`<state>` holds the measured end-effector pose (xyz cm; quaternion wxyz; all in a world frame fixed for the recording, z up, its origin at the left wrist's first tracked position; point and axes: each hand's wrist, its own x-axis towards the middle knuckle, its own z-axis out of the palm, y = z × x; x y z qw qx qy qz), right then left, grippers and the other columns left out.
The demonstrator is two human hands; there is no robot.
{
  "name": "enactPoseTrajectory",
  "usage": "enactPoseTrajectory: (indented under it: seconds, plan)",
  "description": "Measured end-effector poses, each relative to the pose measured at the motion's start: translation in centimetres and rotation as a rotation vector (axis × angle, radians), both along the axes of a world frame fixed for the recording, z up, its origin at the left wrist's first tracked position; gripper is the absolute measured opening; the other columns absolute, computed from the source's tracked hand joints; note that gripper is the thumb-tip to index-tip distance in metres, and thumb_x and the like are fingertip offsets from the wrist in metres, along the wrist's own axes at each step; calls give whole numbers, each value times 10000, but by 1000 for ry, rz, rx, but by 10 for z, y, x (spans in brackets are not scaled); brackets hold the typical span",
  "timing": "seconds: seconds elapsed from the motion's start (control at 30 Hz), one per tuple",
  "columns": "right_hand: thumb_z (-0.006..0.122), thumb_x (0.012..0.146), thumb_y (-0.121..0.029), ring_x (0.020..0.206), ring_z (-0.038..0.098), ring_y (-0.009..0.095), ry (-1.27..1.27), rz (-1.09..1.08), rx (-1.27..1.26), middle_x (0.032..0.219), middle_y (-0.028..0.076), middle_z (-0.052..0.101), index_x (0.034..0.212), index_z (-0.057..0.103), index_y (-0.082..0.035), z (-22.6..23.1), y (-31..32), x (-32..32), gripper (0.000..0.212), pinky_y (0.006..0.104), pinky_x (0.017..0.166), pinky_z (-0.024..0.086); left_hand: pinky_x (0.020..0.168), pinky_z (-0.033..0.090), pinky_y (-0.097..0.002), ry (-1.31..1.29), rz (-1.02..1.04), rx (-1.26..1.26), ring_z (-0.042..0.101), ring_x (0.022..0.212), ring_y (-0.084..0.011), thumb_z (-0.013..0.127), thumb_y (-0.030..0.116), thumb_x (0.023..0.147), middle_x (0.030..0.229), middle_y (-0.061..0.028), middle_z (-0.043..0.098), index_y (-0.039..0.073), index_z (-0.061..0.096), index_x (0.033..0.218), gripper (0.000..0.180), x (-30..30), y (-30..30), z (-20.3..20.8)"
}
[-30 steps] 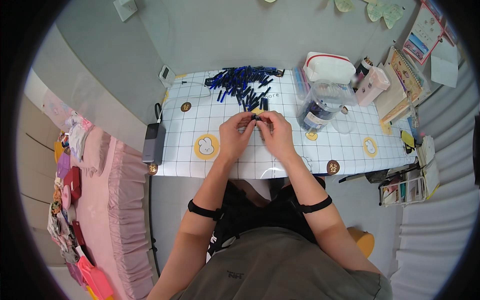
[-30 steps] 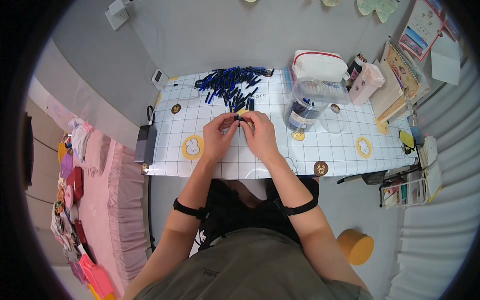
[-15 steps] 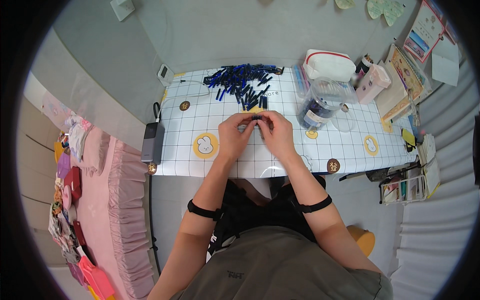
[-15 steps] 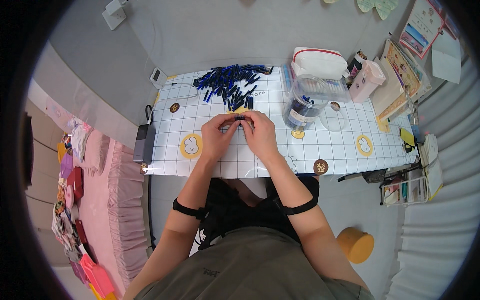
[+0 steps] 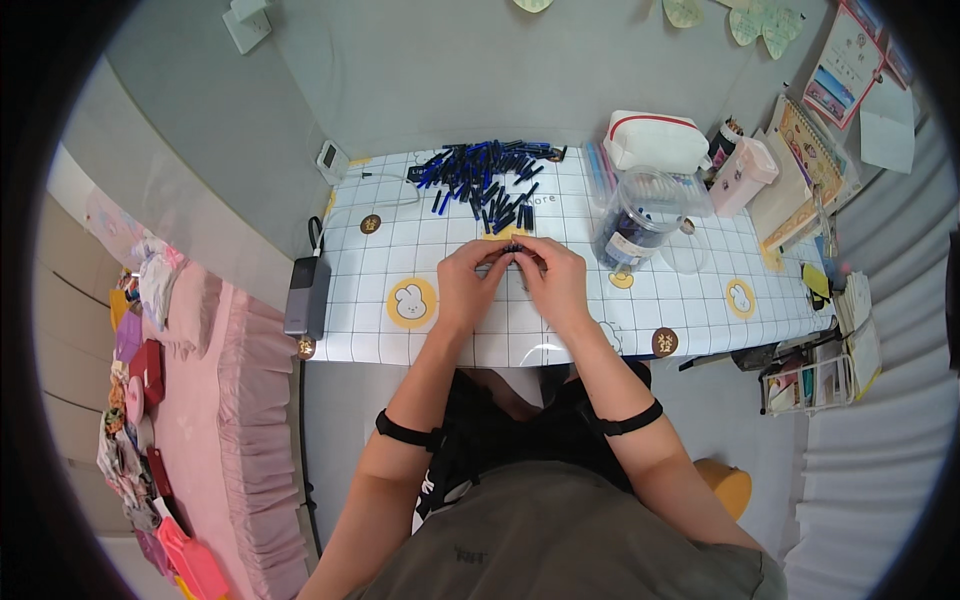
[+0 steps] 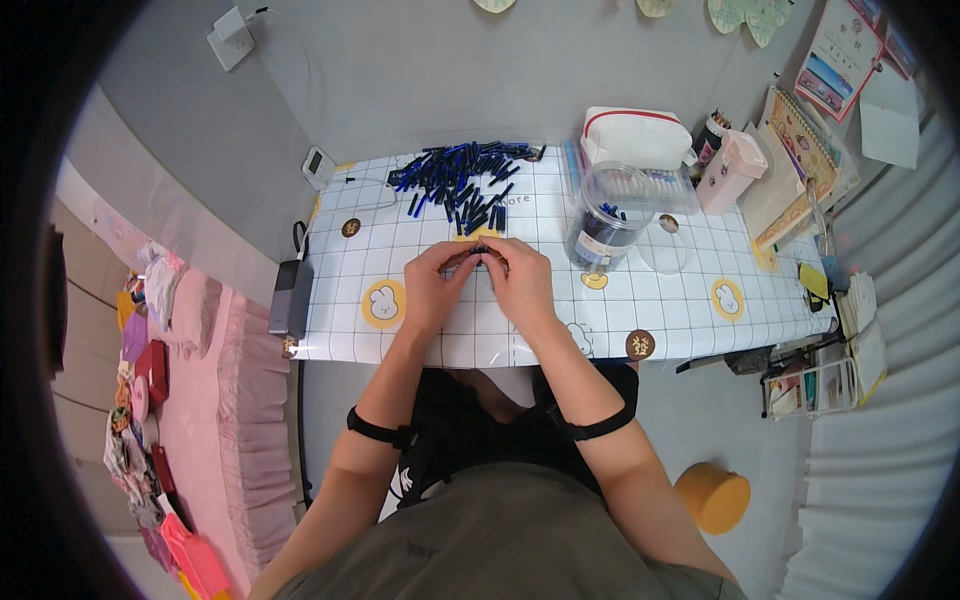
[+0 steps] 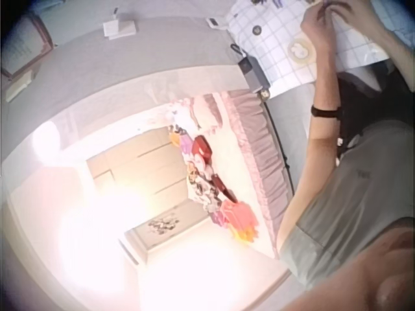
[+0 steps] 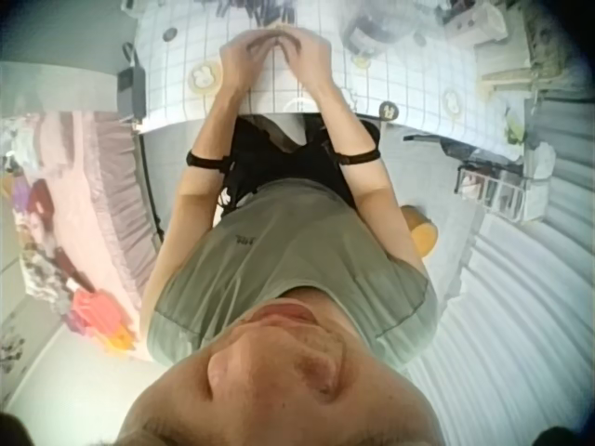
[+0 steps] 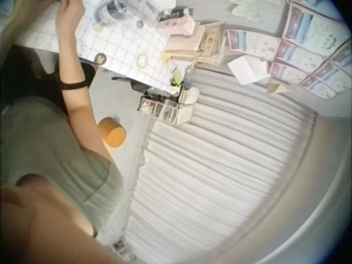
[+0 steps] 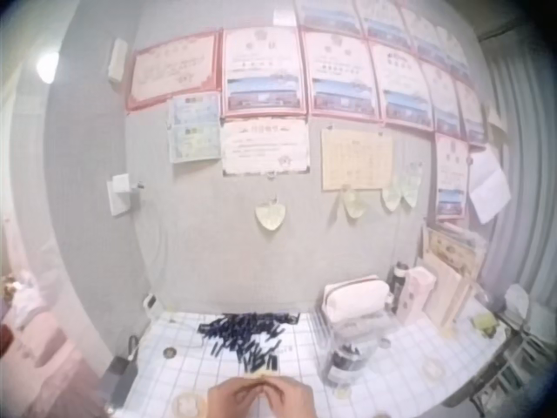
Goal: The person sits at a desk and repeatedly picks up blue pen barrels and black ink cartridges. They insert the cartridges into the barrels to assemble the pens and then place the completed pens into a clear plastic container on the right side of the desk.
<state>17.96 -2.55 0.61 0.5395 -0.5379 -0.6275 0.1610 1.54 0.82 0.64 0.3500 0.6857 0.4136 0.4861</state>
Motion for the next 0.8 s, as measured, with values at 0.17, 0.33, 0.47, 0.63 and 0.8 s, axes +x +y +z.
enactPoseTrajectory:
  seconds: [0.17, 0.33, 0.47, 0.63, 0.8]
  plan:
    - [775, 971, -8, 820, 775, 314, 19, 2, 20, 1011, 160, 791, 1179, 790, -20, -1, -1, 0, 209, 371, 724, 613, 896, 629, -289, 16, -1, -27, 812, 1016, -182, 807, -12, 991, 1124, -118, 827, -24, 806, 1203, 213, 0, -2, 2]
    - [773, 967, 0, 837, 777, 335, -8, 4, 5, 1026, 171, 796, 1183, 788, -14, 5, -4, -1, 217, 385, 734, 617, 923, 636, -289, -9, -14, -14, 813, 1044, -182, 795, -43, 988, 1119, -118, 825, -39, 794, 1220, 232, 0, -2, 1]
    - [773, 964, 1, 832, 778, 343, -4, 2, -4, 1033, 178, 804, 1195, 792, -18, -1, -2, 0, 233, 392, 740, 620, 939, 646, -294, -60, -29, -8, 816, 1036, -186, 796, -57, 981, 1126, -121, 826, -45, 790, 1219, 238, 2, 1, -4]
    - [777, 968, -6, 823, 783, 322, 1, -12, 19, 1024, 170, 804, 1177, 792, -18, -1, -2, 0, 211, 383, 725, 622, 932, 658, -297, 39, -11, -16, 824, 1014, -191, 809, -60, 963, 1107, -132, 832, -46, 794, 1196, 234, 1, -1, 9]
    - [778, 968, 1, 842, 787, 314, -7, -26, 118, 1035, 156, 793, 1140, 776, -15, 12, -9, -2, 173, 370, 697, 636, 889, 672, -318, 58, -43, 58, 837, 994, -231, 821, -50, 946, 1094, -145, 828, -37, 804, 1147, 201, -1, -2, 31]
